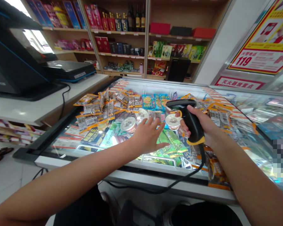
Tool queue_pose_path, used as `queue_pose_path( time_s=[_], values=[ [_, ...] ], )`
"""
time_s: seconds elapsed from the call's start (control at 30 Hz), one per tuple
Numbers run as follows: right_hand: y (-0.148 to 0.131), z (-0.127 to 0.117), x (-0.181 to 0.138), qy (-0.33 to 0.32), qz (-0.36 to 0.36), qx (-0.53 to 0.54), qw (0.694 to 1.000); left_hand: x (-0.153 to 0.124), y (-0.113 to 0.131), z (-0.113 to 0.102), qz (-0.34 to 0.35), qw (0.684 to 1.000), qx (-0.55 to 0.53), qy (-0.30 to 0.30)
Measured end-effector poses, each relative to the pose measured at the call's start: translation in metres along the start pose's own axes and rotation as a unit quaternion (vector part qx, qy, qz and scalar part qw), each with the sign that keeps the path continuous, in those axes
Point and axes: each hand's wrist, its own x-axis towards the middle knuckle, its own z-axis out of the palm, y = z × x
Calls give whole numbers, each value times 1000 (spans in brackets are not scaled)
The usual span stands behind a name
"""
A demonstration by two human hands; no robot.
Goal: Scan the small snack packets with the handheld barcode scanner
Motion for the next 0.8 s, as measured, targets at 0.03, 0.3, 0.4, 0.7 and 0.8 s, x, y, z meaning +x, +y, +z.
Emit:
queue_pose_path(
  time_s=[0.03,0.3,0.4,0.7,0.8],
  values=[
    [-2,-2,0,13,-14,17,1000,1,-6,-1,-25,1000,16,11],
    [-25,-28,-5,138,-124,159,970,10,-50,1,-119,986,101,66],
    [-27,-35,-5,139,-142,149,969,32,-38,2,-77,993,61,60],
    [-22,-30,-4,111,-70,121,984,125,-16,26,54,990,-126,-46],
    [-19,-31,-3,101,-62,86,989,118,-23,31,31,993,-106,-43]
  ],
)
